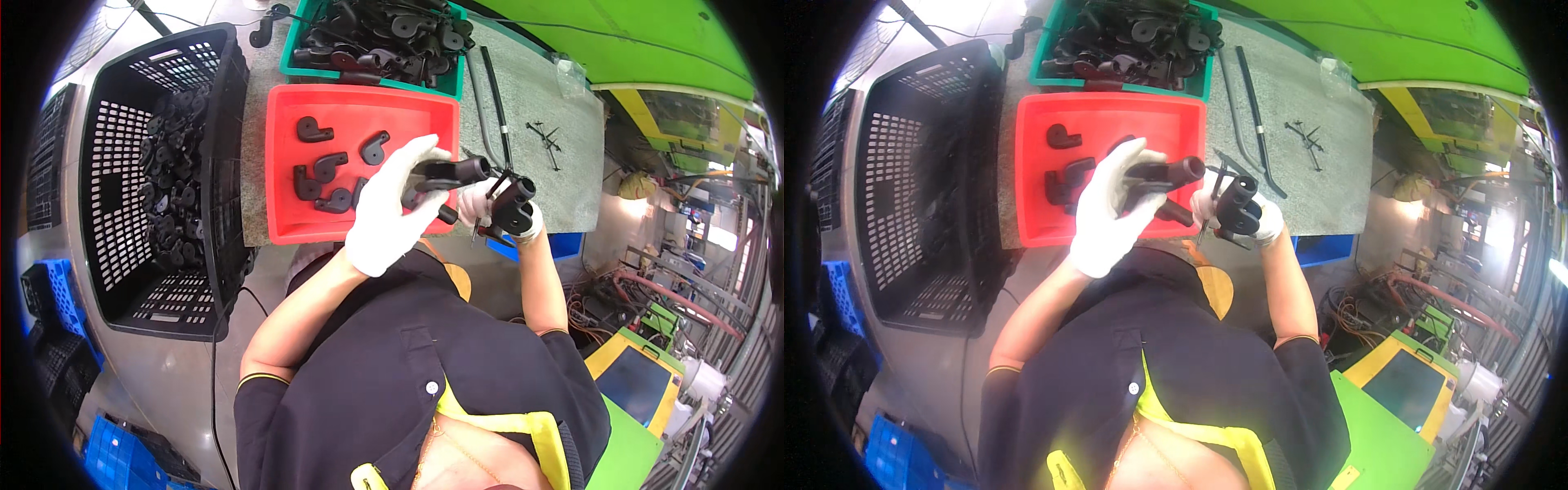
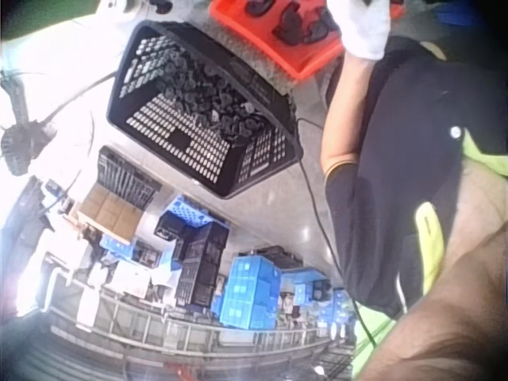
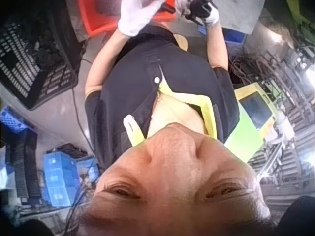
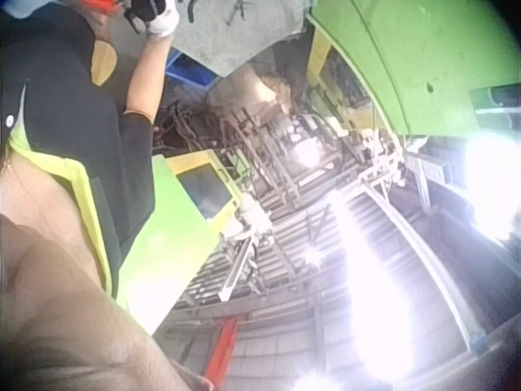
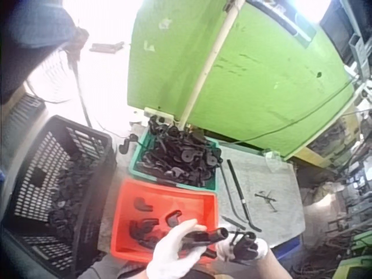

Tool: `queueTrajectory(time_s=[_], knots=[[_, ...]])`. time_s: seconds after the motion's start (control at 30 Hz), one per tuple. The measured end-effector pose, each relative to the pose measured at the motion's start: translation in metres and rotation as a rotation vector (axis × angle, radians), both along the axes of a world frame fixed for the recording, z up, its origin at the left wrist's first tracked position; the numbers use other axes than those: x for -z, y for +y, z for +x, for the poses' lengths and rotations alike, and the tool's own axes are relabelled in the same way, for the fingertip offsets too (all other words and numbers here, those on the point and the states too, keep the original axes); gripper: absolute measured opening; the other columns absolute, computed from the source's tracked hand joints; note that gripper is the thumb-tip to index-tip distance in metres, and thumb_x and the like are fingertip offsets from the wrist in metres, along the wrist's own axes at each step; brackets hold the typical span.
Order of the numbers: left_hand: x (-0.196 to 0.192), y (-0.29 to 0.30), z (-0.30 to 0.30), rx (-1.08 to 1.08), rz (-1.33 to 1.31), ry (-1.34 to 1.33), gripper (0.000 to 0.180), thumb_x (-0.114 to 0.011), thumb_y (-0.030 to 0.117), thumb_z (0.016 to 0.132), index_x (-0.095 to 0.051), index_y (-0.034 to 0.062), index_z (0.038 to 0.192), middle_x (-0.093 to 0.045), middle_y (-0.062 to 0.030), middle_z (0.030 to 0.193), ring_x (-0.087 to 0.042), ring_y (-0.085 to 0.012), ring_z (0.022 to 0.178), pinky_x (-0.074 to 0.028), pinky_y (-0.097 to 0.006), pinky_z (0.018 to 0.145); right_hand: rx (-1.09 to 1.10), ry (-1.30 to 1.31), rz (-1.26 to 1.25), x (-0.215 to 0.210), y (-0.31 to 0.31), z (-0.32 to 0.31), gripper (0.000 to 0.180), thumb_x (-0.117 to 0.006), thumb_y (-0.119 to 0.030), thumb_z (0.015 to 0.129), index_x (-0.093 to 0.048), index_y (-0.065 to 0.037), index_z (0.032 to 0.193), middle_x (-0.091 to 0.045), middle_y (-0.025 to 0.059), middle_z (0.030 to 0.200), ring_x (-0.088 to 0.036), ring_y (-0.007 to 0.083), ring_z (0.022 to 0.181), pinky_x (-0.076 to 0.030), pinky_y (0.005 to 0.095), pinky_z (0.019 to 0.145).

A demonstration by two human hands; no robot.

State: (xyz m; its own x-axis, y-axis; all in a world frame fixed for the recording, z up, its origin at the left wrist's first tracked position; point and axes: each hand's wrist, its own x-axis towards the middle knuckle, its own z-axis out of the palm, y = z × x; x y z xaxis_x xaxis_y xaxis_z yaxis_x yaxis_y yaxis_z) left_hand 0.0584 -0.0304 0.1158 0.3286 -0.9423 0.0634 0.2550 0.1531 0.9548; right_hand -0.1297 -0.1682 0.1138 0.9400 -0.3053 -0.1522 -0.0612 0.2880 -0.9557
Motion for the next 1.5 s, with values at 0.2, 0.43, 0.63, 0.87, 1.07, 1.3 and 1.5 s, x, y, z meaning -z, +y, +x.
queueTrajectory(time_s=[0.2, 0.43, 0.63, 0.87, 1.07, 1.3, 1.5], knots=[[0.011, 0.01, -0.017, -0.133, -0.275, -0.168, 0.078, -0.062, -0.017, 0.076, -0.027, 0.0057, 0.141, -0.054, -0.0182, 0.117, -0.061, -0.0218, 0.097, -0.051, -0.034, 0.083, 0.014, -0.033, 0.132, -0.02, 0.013, -0.011, 0.04, -0.057, -0.042, 0.082, -0.052, -0.007, 0.063, -0.049, 0.0076, 0.058, -0.044, 0.0218, 0.058, -0.038, 0.0355, 0.055], [0.009, 0.017, -0.031, -0.02, -0.395, -0.258, 0.082, -0.062, -0.018, 0.074, -0.023, 0.0035, 0.143, -0.054, -0.022, 0.115, -0.059, -0.0263, 0.098, -0.05, -0.037, 0.085, 0.128, 0.031, 0.185, -0.043, 0.021, -0.052, 0.043, -0.065, -0.041, 0.074, -0.058, 0.001, 0.074, -0.057, 0.0128, 0.071, -0.055, 0.0235, 0.066, -0.044, 0.0363, 0.063], [-0.002, 0.014, -0.045, 0.091, -0.368, -0.083, 0.056, -0.069, -0.01, 0.063, -0.053, 0.0003, 0.116, -0.056, -0.0159, 0.106, -0.058, -0.0306, 0.093, -0.051, -0.034, 0.076, 0.198, 0.346, -0.116, -0.076, 0.035, -0.08, 0.035, -0.066, -0.034, 0.073, -0.057, -0.001, 0.065, -0.058, 0.0113, 0.065, -0.056, 0.0214, 0.059, -0.045, 0.0326, 0.058], [0.006, 0.018, -0.063, 0.191, -0.419, 0.053, 0.072, -0.064, -0.018, 0.07, -0.032, -0.0002, 0.132, -0.05, -0.0183, 0.115, -0.058, -0.0279, 0.105, -0.05, -0.038, 0.088, 0.376, 0.096, 0.191, -0.07, 0.059, -0.104, 0.045, -0.069, -0.04, 0.069, -0.057, 0.003, 0.071, -0.057, 0.0164, 0.069, -0.055, 0.0251, 0.062, -0.045, 0.0371, 0.062], [0.015, -0.004, -0.035, 0.279, -0.128, 0.0, 0.077, -0.081, 0.014, 0.063, -0.043, 0.0004, 0.128, -0.052, -0.0149, 0.113, -0.054, -0.0266, 0.105, -0.048, -0.033, 0.085, 0.214, 0.323, -0.104, -0.063, 0.049, -0.069, 0.048, -0.064, -0.047, 0.081, -0.06, -0.001, 0.092, -0.057, 0.0019, 0.08, -0.049, 0.0066, 0.069, -0.04, 0.021, 0.061], [0.04, -0.004, 0.018, 0.326, 0.177, 0.122, 0.09, -0.08, 0.011, 0.059, -0.031, 0.0048, 0.134, -0.049, -0.013, 0.117, -0.054, -0.022, 0.107, -0.048, -0.034, 0.09, 0.246, 0.612, -0.452, -0.024, 0.053, 0.038, 0.018, -0.051, -0.018, 0.092, -0.059, -0.002, 0.094, -0.057, 0.0026, 0.07, -0.052, 0.0096, 0.066, -0.043, 0.0264, 0.06], [0.071, 0.001, 0.044, 0.006, 0.202, 0.247, 0.04, -0.073, 0.001, 0.072, -0.048, 0.0046, 0.103, -0.057, -0.0062, 0.094, -0.059, -0.0124, 0.08, -0.051, -0.026, 0.071, 0.314, 0.477, -1.04, 0.048, 0.06, 0.093, 0.016, -0.054, -0.017, 0.087, -0.059, -0.005, 0.096, -0.064, 0.0145, 0.087, -0.062, 0.0322, 0.082, -0.048, 0.0407, 0.071]])
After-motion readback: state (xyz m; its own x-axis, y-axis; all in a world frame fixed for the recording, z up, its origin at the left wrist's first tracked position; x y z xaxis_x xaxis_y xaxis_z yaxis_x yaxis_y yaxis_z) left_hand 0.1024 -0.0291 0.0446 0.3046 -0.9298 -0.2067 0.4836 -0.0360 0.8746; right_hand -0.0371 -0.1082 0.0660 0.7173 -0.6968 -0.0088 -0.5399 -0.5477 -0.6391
